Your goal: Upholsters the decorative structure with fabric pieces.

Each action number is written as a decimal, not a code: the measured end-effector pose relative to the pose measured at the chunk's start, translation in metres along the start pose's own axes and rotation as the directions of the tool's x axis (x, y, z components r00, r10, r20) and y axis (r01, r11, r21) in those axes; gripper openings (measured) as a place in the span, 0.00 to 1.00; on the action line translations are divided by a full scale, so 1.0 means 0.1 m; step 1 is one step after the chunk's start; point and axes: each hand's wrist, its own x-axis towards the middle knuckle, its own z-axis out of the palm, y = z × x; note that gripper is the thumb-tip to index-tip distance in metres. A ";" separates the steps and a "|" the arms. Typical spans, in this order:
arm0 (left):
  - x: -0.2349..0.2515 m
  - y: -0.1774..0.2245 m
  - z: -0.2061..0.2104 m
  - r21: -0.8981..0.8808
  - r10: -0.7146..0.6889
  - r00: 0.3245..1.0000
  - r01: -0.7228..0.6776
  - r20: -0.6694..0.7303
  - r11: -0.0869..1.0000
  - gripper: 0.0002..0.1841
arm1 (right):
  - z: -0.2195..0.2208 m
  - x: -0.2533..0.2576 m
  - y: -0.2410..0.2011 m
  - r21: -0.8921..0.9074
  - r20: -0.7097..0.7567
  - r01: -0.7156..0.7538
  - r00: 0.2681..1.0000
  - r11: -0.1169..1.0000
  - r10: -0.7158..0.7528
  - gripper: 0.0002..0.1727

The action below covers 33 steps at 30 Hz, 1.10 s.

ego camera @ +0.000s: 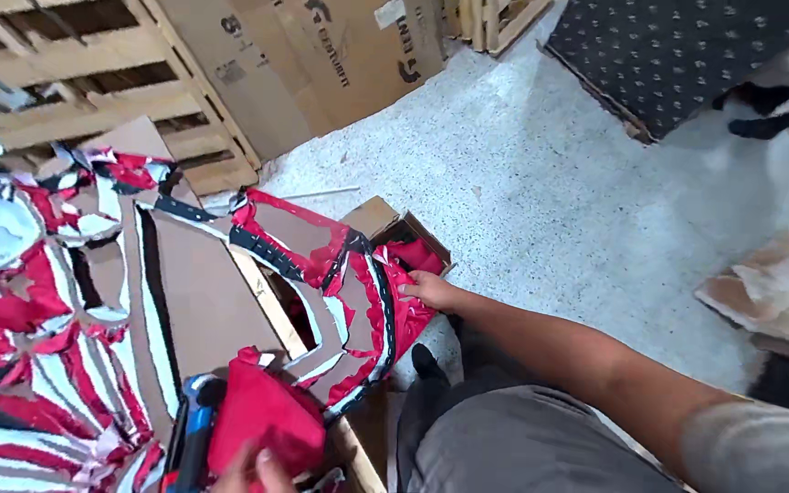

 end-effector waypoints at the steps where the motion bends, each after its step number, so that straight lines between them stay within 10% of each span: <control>1: -0.16 0.24 0.11 -0.109 -0.041 0.998 0.046 0.052 0.993 0.17 | -0.02 0.09 -0.02 0.028 0.031 0.000 1.000 1.000 0.000 0.24; 4: -0.57 0.82 0.69 -0.323 -0.349 0.893 0.431 0.283 0.842 0.12 | -0.09 0.28 -0.10 0.099 0.149 -0.028 0.989 0.995 0.013 0.23; 7: -0.66 0.98 1.27 -0.384 -0.572 0.563 0.826 0.597 0.412 0.15 | -0.20 0.39 -0.22 0.093 0.271 -0.061 0.962 0.994 0.034 0.21; 9: -0.59 1.04 1.54 -0.457 -0.608 0.451 0.875 0.653 0.158 0.19 | -0.28 0.49 -0.27 0.044 0.309 -0.067 0.950 0.997 0.051 0.20; 14: -0.41 1.22 1.82 -0.640 -0.554 0.440 0.732 0.706 -0.234 0.11 | -0.43 0.58 -0.30 0.029 0.406 -0.101 0.911 0.995 0.080 0.21; 22: -0.54 1.43 1.88 -0.730 -0.607 0.433 0.546 0.667 -0.412 0.20 | -0.38 0.67 -0.44 -0.076 0.364 -0.098 0.924 0.992 0.119 0.24; 33: -0.62 1.39 1.89 -0.791 -0.690 0.429 0.495 0.582 -0.360 0.11 | -0.17 0.58 -0.42 -0.049 0.338 -0.076 0.937 0.996 0.088 0.26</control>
